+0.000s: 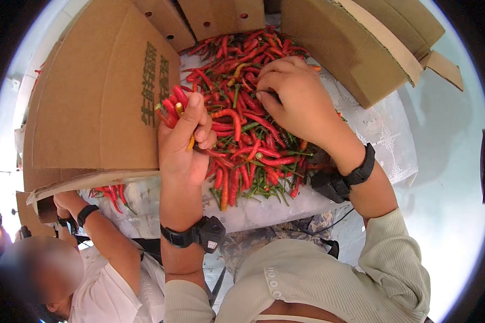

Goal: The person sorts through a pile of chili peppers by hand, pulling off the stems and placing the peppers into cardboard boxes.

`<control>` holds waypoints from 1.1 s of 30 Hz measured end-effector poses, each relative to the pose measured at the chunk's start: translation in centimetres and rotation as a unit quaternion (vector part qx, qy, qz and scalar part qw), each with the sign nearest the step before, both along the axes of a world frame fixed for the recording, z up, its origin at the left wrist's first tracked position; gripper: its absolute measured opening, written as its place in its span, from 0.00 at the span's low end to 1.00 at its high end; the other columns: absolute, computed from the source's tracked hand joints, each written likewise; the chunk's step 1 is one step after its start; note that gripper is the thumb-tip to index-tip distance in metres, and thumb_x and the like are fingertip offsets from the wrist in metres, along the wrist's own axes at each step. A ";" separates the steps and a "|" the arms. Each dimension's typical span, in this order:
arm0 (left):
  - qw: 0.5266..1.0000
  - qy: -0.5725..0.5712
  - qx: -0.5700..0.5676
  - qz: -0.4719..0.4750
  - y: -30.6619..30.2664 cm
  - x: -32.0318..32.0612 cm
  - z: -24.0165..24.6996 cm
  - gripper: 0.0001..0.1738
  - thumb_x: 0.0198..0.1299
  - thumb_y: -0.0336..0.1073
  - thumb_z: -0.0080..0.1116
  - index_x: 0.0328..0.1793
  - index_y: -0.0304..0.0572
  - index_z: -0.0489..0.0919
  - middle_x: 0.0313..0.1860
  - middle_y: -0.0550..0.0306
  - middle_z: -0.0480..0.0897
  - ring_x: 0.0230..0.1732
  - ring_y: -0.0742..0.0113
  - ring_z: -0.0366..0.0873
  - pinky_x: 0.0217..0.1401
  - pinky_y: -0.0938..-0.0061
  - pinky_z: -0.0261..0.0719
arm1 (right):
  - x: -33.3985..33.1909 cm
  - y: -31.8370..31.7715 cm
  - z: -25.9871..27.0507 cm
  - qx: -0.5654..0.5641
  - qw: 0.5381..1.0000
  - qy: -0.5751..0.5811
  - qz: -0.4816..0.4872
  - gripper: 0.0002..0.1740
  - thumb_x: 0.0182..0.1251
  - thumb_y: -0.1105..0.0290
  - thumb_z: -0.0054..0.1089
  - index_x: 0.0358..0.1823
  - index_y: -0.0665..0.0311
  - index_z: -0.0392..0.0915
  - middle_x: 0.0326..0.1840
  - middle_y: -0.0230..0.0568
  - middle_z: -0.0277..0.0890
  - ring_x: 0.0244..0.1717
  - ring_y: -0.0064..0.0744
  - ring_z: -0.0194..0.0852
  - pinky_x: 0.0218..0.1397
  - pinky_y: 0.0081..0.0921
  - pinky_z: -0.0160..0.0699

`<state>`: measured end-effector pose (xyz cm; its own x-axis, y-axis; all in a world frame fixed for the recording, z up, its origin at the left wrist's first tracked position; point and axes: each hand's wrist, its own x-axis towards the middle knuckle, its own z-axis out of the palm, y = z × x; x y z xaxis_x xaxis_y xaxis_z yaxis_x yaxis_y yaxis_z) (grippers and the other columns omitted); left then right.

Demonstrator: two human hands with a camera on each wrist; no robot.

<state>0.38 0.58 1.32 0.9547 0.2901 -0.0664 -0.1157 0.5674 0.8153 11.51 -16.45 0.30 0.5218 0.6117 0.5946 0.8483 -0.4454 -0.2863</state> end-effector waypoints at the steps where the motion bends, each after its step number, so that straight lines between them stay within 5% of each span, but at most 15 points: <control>1: 1.000 0.000 0.011 0.005 -0.1 0.0 0.0 0.06 0.63 0.36 0.55 0.41 0.45 0.72 0.23 0.69 0.66 0.20 0.84 0.60 0.17 0.89 0.57 | 0.0 0.1 0.1 0.021 1.000 0.008 0.007 0.09 0.53 0.67 0.59 0.28 0.66 0.79 0.33 0.43 0.76 0.42 0.45 0.72 0.46 0.39 0.71; 4: 0.998 0.015 0.057 0.009 -0.5 0.2 -0.1 0.10 0.57 0.34 0.62 0.41 0.45 0.74 0.24 0.69 0.71 0.19 0.83 0.62 0.18 0.87 0.57 | -1.4 0.7 1.5 0.139 0.967 0.206 0.047 0.08 0.56 0.68 0.59 0.29 0.68 0.78 0.31 0.43 0.77 0.35 0.38 0.76 0.41 0.33 0.73; 7: 0.996 0.049 0.081 -0.001 -1.3 0.1 0.1 0.14 0.52 0.34 0.67 0.42 0.45 0.76 0.27 0.68 0.75 0.21 0.83 0.65 0.18 0.85 0.57 | -2.8 1.3 1.4 0.194 0.862 0.437 0.169 0.07 0.57 0.71 0.60 0.30 0.68 0.77 0.27 0.40 0.76 0.29 0.28 0.75 0.35 0.25 0.73; 11: 0.995 0.044 0.085 0.009 -0.7 -0.1 -0.1 0.11 0.55 0.34 0.65 0.41 0.45 0.75 0.29 0.68 0.75 0.23 0.82 0.68 0.19 0.84 0.59 | -3.0 1.2 1.8 0.200 0.856 0.438 0.186 0.06 0.58 0.73 0.63 0.34 0.67 0.77 0.30 0.28 0.74 0.31 0.14 0.70 0.34 0.14 0.69; 14: 0.997 0.008 0.039 0.070 -0.5 0.2 0.2 0.08 0.58 0.35 0.61 0.40 0.45 0.75 0.30 0.67 0.76 0.25 0.80 0.70 0.20 0.84 0.62 | -2.3 0.0 2.7 0.060 0.905 0.377 0.187 0.08 0.51 0.74 0.67 0.31 0.65 0.78 0.29 0.30 0.74 0.31 0.22 0.73 0.37 0.20 0.72; 17: 0.994 0.018 0.015 0.109 -0.6 0.4 0.5 0.07 0.62 0.38 0.57 0.40 0.45 0.74 0.30 0.65 0.76 0.27 0.78 0.72 0.21 0.81 0.67 | -2.1 -0.8 2.0 -0.056 0.938 0.175 0.293 0.09 0.44 0.75 0.69 0.29 0.64 0.78 0.29 0.35 0.75 0.34 0.35 0.74 0.41 0.29 0.72; 21: 0.998 0.009 -0.004 0.058 -0.9 0.4 0.8 0.07 0.62 0.38 0.57 0.40 0.45 0.74 0.28 0.65 0.75 0.23 0.78 0.70 0.20 0.83 0.66 | -2.1 -0.5 2.1 -0.070 0.945 0.182 0.263 0.12 0.41 0.75 0.69 0.31 0.63 0.81 0.29 0.39 0.74 0.36 0.42 0.72 0.41 0.33 0.72; 26: 1.000 -0.011 0.021 0.001 0.0 -0.1 0.0 0.10 0.57 0.36 0.63 0.41 0.45 0.74 0.25 0.68 0.73 0.19 0.81 0.65 0.17 0.86 0.58 | -1.5 -0.4 2.4 0.161 0.923 0.331 0.111 0.08 0.58 0.71 0.64 0.35 0.67 0.78 0.29 0.28 0.75 0.29 0.15 0.69 0.34 0.15 0.68; 33: 0.996 0.018 0.093 0.001 -1.4 -0.4 0.3 0.12 0.52 0.35 0.67 0.40 0.46 0.75 0.27 0.70 0.75 0.20 0.83 0.65 0.18 0.86 0.56 | -3.5 0.9 1.8 0.204 0.889 0.357 0.204 0.06 0.53 0.74 0.63 0.31 0.67 0.77 0.24 0.38 0.76 0.27 0.25 0.74 0.34 0.22 0.72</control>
<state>-0.02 -0.81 1.58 0.9518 0.3033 -0.0448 -0.0866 0.4062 0.9097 8.02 -15.54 2.09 0.6388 0.6461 0.4176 0.4535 0.1223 -0.8828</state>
